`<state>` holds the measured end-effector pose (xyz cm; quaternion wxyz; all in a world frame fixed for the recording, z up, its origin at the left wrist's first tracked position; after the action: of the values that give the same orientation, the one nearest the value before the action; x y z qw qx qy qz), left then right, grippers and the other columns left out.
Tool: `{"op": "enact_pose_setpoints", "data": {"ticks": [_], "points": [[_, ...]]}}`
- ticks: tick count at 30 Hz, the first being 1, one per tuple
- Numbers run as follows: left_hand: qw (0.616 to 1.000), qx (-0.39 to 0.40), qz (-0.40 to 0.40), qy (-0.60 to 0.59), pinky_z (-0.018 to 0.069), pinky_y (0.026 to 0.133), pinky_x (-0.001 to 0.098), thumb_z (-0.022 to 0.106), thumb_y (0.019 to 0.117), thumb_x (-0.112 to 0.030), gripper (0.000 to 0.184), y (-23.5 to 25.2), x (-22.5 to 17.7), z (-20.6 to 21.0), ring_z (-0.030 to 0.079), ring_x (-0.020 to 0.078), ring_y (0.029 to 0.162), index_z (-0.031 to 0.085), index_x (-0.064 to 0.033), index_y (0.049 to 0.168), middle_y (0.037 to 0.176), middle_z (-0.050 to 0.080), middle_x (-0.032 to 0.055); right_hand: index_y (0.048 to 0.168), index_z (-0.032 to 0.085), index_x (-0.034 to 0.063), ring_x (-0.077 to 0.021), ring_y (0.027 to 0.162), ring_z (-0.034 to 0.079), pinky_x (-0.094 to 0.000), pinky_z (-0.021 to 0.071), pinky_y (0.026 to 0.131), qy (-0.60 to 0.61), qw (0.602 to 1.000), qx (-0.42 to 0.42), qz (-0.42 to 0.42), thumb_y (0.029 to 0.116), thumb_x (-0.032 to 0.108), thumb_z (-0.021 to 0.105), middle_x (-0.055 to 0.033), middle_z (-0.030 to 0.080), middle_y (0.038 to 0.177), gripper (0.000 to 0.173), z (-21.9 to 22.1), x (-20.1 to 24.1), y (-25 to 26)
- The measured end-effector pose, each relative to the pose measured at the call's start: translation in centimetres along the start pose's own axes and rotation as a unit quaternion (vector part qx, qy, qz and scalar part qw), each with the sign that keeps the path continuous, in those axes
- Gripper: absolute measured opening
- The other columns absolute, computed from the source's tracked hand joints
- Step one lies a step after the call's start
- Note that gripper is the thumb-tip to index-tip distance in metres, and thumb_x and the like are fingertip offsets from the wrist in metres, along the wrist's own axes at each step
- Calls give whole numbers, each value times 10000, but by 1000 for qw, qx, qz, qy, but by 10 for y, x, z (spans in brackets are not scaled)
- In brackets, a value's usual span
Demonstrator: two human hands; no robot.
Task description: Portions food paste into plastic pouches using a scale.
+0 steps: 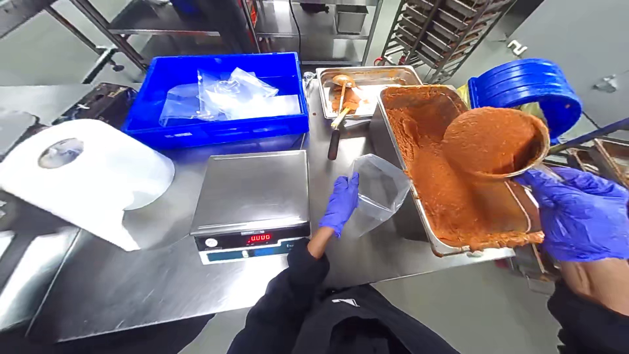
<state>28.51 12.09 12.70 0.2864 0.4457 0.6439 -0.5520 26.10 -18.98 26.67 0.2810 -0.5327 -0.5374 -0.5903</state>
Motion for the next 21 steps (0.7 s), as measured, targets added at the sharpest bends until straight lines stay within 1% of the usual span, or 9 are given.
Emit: {"op": "enact_pose_setpoints", "data": {"ticks": [1, 3, 4, 5, 7, 9, 11, 16, 21], "points": [[1000, 2, 1, 4, 548, 750, 447, 298, 1118, -431, 555, 1, 0, 0, 624, 255, 768, 547, 46, 1256, 972, 610, 184, 772, 716, 254, 52, 676, 650, -153, 570, 662, -48, 998, 18, -38, 804, 32, 754, 180, 715, 751, 228, 7, 10, -1], [1000, 4, 0, 14, 553, 779, 473, 297, 1115, -447, 572, 2, 0, 1, 646, 279, 806, 540, 47, 1269, 1016, 622, 203, 799, 731, 197, 108, 819, 619, -122, 520, 797, -163, 975, 68, -138, 806, 140, 794, 191, 694, 827, 85, 21, 22, -4], [1000, 5, 0, 16, 552, 782, 477, 296, 1114, -452, 577, 3, 0, 2, 647, 283, 809, 540, 48, 1268, 1012, 622, 201, 794, 738, 119, 102, 855, 594, -134, 469, 882, -214, 952, 98, -193, 829, 185, 785, 132, 691, 825, 89, 29, 26, -7], [1000, 7, 0, 15, 548, 782, 477, 298, 1113, -456, 579, 4, 0, 2, 642, 283, 810, 539, 47, 1267, 1007, 620, 196, 769, 723, 40, 62, 828, 583, -183, 418, 935, -248, 928, 128, -247, 860, 209, 764, 39, 693, 780, 196, 39, 28, -9], [1000, 10, 3, 12, 551, 781, 477, 303, 1110, -463, 577, 5, 2, 2, 647, 279, 804, 545, 40, 1256, 985, 630, 188, 723, 672, -9, -56, 724, 564, -278, 383, 923, -289, 882, 178, -326, 909, 213, 709, -80, 650, 690, 292, 57, 25, -14], [1000, 14, 12, 9, 553, 775, 471, 297, 1113, -457, 576, 4, 2, 2, 650, 273, 791, 550, 44, 1242, 961, 635, 183, 696, 639, 0, -160, 646, 543, -338, 388, 871, -320, 844, 198, -381, 929, 197, 662, -121, 598, 627, 306, 69, 19, -19], [1000, 24, 19, 2, 548, 779, 469, 276, 1118, -443, 576, 4, 2, 2, 643, 276, 796, 542, 52, 1242, 968, 625, 187, 677, 599, 16, -212, 593, 513, -362, 393, 832, -349, 810, 198, -427, 944, 189, 624, -120, 529, 571, 319, 76, 14, -22], [998, 55, 18, 2, 555, 813, 460, 240, 1129, -401, 567, 10, 7, 9, 659, 284, 847, 523, 64, 1291, 1024, 634, 211, 738, 562, 34, -214, 581, 459, -342, 385, 828, -360, 759, 191, -508, 994, 183, 588, -90, 451, 567, 297, 79, 13, -29], [998, 62, 15, 6, 557, 834, 472, 240, 1128, -406, 572, 16, 14, 14, 667, 302, 890, 515, 67, 1294, 1066, 633, 231, 814, 602, 42, -219, 610, 462, -342, 381, 858, -379, 722, 190, -546, 1021, 185, 561, -79, 465, 598, 256, 77, 21, -31]]}}
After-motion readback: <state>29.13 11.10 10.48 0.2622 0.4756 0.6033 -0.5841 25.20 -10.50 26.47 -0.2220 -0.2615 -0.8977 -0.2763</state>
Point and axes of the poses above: each hand's wrist, its own y-axis towards the middle knuckle, its own z-axis out of the palm, x = y × z, the point moved 2 cm from there along y, towards the middle knuckle
